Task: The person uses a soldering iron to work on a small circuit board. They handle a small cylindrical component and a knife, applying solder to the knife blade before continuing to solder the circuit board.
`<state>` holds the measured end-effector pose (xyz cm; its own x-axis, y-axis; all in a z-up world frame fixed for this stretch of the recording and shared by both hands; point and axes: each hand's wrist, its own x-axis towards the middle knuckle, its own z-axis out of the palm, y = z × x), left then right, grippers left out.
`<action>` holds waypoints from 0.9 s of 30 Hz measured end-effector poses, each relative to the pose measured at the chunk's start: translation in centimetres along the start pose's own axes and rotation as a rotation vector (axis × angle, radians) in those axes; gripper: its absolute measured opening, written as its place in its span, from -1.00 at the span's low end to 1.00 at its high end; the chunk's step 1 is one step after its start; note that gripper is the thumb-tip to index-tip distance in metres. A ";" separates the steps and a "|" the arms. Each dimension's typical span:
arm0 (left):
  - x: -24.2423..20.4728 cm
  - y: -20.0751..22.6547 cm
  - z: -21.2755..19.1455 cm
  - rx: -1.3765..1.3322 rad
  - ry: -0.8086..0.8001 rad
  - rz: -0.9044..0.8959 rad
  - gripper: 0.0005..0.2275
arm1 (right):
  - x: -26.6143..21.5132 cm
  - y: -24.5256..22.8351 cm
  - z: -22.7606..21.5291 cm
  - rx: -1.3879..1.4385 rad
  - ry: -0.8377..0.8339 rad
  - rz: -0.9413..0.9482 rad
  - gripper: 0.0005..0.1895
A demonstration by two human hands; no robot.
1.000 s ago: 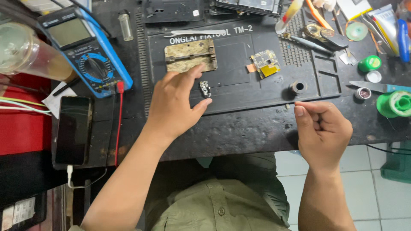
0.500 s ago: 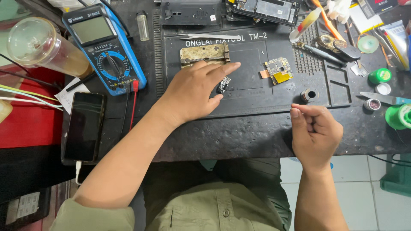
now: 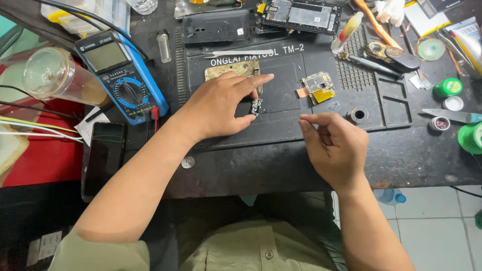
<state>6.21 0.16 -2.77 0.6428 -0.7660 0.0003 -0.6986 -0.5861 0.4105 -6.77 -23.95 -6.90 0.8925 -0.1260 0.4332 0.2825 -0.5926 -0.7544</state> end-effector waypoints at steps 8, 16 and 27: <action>1.0 1.5 -1.2 -0.123 -0.130 -0.168 -0.16 | -1.0 1.0 -0.2 -0.101 0.019 -0.112 -0.93; 3.0 1.7 -1.6 -0.094 0.013 -0.183 -0.17 | -0.5 0.5 0.0 -0.146 -0.021 -0.144 -0.92; 4.3 1.5 -0.4 0.033 0.224 -0.064 -0.23 | -0.6 0.8 -0.1 -0.137 0.027 -0.109 -0.93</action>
<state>8.10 -3.93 -1.82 0.7369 -0.6518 0.1791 -0.6620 -0.6423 0.3863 -7.17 -24.44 -7.67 0.8487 -0.0753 0.5235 0.3252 -0.7063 -0.6288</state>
